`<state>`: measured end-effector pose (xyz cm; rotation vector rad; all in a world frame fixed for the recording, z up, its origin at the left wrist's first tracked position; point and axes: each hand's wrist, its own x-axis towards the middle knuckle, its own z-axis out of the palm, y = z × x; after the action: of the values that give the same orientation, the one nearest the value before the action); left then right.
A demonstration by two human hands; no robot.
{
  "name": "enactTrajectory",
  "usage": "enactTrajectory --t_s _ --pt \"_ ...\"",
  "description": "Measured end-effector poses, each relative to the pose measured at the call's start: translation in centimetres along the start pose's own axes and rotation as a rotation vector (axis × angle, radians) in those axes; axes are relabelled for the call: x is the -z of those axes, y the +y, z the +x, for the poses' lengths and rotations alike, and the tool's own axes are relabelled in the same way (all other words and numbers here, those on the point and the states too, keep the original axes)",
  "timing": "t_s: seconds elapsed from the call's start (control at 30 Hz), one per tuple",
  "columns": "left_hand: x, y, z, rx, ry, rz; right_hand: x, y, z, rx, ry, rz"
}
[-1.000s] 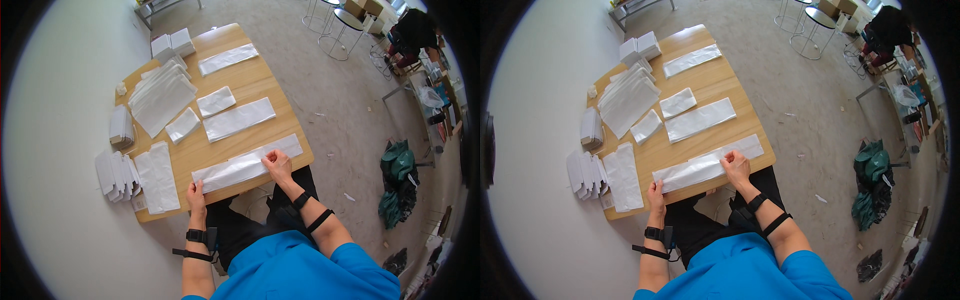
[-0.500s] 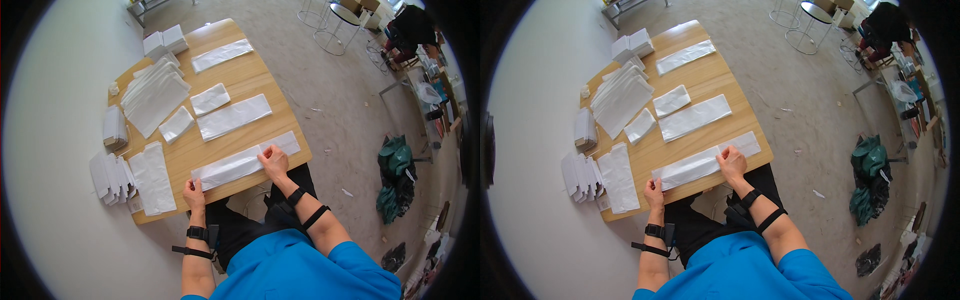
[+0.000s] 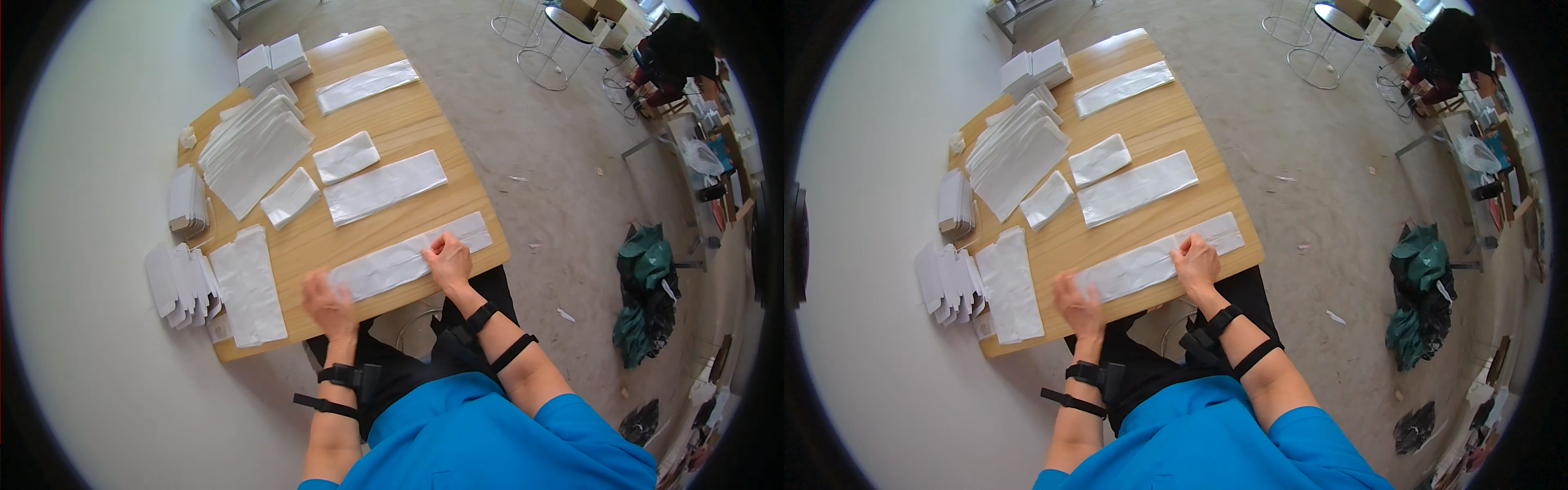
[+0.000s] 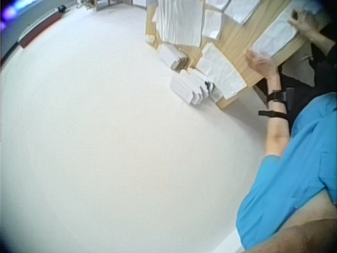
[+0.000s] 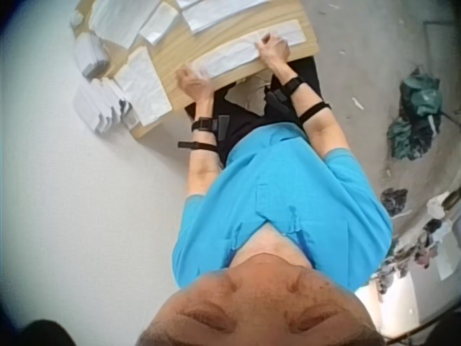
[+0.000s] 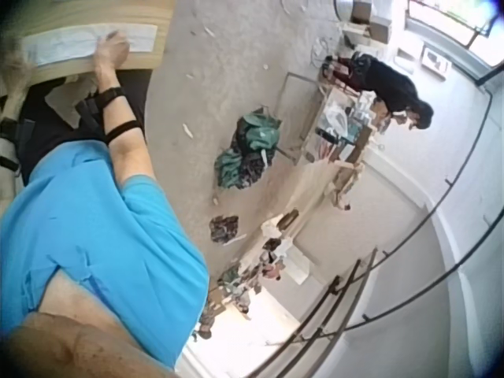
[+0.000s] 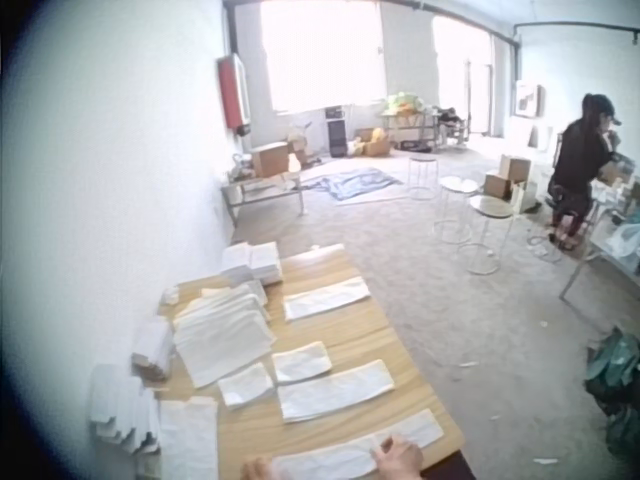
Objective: Folding and stacking rectangular white papers or filters at a workstation.
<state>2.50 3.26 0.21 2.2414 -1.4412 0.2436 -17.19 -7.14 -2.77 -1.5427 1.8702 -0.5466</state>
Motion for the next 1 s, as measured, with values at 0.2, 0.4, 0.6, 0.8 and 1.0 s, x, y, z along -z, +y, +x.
enactTrajectory --t_s 0.2,0.4,0.6,0.8,1.0 --pt "-3.9 7.3 -0.9 0.127 -0.425 -0.710 -0.7 0.0 0.0 0.024 0.025 -0.001" --pt "-6.1 7.0 -1.1 0.163 -0.553 -0.742 0.1 0.7 -0.5 0.075 0.002 0.044" --pt "-6.0 6.3 -0.7 0.200 -0.674 -0.862 0.6 3.2 -2.4 0.034 -0.189 0.227" --pt "-5.5 6.1 -0.3 0.208 -0.675 -0.956 0.7 2.3 -3.4 0.027 -0.188 0.358" --pt "-5.0 6.9 -0.2 0.297 -0.700 -0.955 0.2 1.6 -4.0 0.237 -0.044 0.186"
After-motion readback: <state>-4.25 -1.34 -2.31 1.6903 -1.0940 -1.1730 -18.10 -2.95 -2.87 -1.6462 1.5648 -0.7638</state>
